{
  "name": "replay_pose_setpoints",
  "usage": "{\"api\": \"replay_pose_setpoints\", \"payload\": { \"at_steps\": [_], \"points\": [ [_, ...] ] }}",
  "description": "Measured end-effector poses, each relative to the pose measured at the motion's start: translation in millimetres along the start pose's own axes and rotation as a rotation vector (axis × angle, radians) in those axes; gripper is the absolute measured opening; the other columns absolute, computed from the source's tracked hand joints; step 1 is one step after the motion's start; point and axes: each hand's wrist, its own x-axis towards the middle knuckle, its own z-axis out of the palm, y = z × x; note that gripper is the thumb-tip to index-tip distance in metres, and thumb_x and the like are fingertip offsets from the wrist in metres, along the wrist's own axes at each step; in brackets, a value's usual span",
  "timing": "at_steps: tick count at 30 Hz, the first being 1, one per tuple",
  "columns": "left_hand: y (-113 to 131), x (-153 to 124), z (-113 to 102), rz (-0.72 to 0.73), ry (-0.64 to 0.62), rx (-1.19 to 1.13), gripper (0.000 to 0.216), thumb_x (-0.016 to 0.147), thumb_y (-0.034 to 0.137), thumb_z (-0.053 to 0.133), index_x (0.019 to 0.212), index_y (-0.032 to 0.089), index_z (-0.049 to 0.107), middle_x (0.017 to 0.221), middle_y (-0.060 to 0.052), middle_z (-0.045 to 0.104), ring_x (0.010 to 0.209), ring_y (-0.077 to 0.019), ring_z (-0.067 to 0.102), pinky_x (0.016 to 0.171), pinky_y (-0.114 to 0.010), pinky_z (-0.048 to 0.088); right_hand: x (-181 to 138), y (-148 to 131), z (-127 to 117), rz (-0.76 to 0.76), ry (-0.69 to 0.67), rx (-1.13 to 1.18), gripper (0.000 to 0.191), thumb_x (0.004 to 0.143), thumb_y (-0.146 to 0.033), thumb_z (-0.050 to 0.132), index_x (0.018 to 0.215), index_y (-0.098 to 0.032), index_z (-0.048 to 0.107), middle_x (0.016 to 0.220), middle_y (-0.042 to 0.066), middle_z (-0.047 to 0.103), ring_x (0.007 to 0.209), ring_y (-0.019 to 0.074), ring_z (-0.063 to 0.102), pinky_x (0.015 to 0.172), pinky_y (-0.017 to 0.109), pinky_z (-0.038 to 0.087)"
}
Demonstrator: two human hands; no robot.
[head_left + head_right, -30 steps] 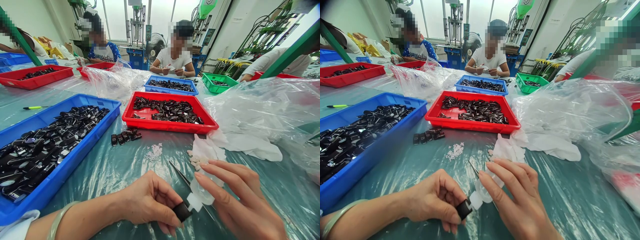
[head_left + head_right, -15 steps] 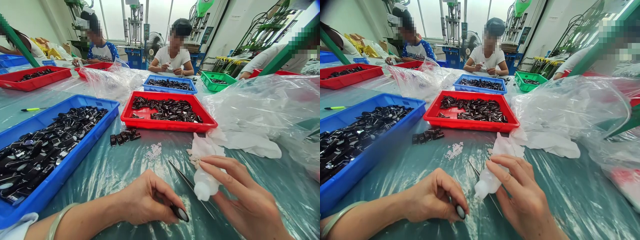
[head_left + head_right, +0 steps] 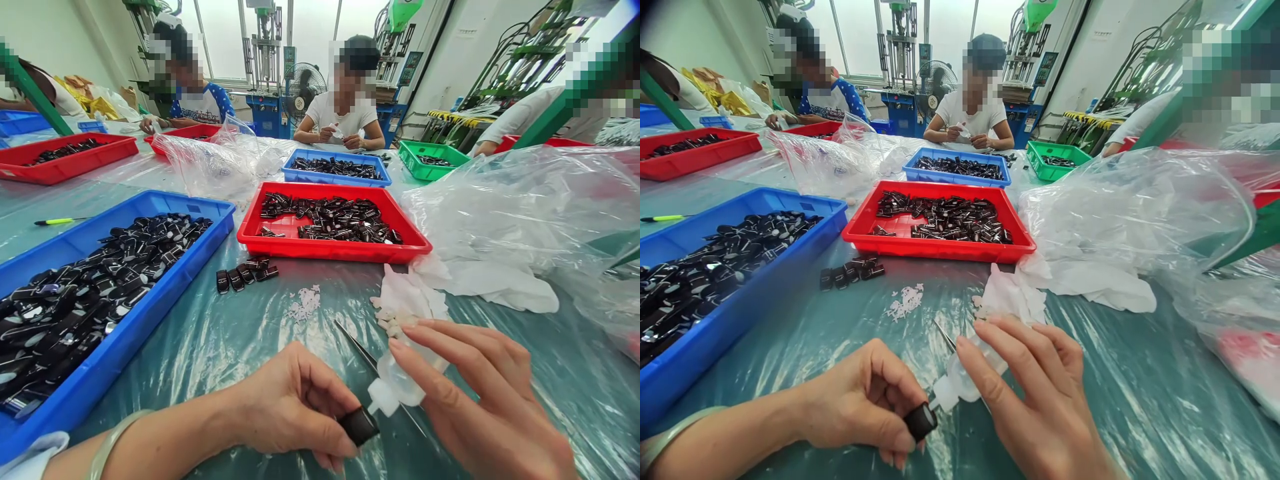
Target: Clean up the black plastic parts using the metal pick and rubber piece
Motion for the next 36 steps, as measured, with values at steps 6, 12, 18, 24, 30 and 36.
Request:
{"api": "replay_pose_setpoints", "payload": {
  "at_steps": [6,12,18,24,30,36],
  "points": [
    [0,-1,-1,-0.02,-0.022,-0.002,0.018,0.054,0.014,0.073,0.071,0.01,0.07,0.056,-0.001,0.063,0.046,-0.0095,0.058,0.046,-0.018,0.048,-11,3,1,-0.101,-0.063,-0.059,0.032,0.086,-0.009,0.045,0.11,-0.022,0.061,0.111,0.009,0.063,0.105,0.0265,0.056,0.085,0.045,0.036],
    [-3,0,-3,-0.023,-0.055,0.019,0.017,0.057,0.018,0.075,0.071,0.01,0.071,0.056,-0.001,0.062,0.046,-0.0089,0.058,0.047,-0.017,0.048,-13,1,0,-0.118,-0.054,-0.076,0.033,0.088,-0.012,0.04,0.112,-0.021,0.061,0.111,0.012,0.063,0.105,0.028,0.055,0.085,0.047,0.036],
    [-5,1,-5,0.005,-0.048,0.02,0.019,0.058,0.017,0.074,0.076,0.01,0.071,0.057,-0.001,0.063,0.048,-0.0094,0.06,0.048,-0.017,0.049,-12,3,-4,-0.13,-0.071,-0.08,0.032,0.089,-0.014,0.039,0.109,-0.023,0.061,0.107,0.009,0.066,0.104,0.0262,0.057,0.084,0.045,0.037],
    [-1,0,-2,0.013,0.012,0.0,0.018,0.055,0.013,0.074,0.073,0.011,0.072,0.058,-0.002,0.065,0.05,-0.0097,0.061,0.049,-0.017,0.049,0,2,0,0.015,-0.013,0.02,0.035,0.079,0.001,0.047,0.099,-0.024,0.06,0.095,0.004,0.069,0.092,0.0202,0.064,0.08,0.038,0.042],
    [-5,0,-5,0.084,0.05,0.043,0.022,0.051,0.011,0.077,0.073,0.013,0.074,0.068,-0.003,0.07,0.06,-0.0101,0.063,0.059,-0.017,0.05,1,14,6,0.228,-0.005,0.118,0.024,0.082,-0.017,0.055,0.106,-0.02,0.058,0.095,0.007,0.069,0.084,0.0193,0.067,0.068,0.028,0.052],
    [-8,4,-9,0.117,0.112,0.147,0.025,0.051,0.016,0.078,0.076,0.014,0.075,0.072,-0.006,0.071,0.063,-0.0125,0.063,0.063,-0.021,0.05,-19,44,-3,0.365,-0.036,0.038,0.021,0.074,-0.026,0.067,0.094,-0.026,0.062,0.078,-0.002,0.074,0.062,0.0175,0.07,0.05,0.019,0.053]
  ]
}}
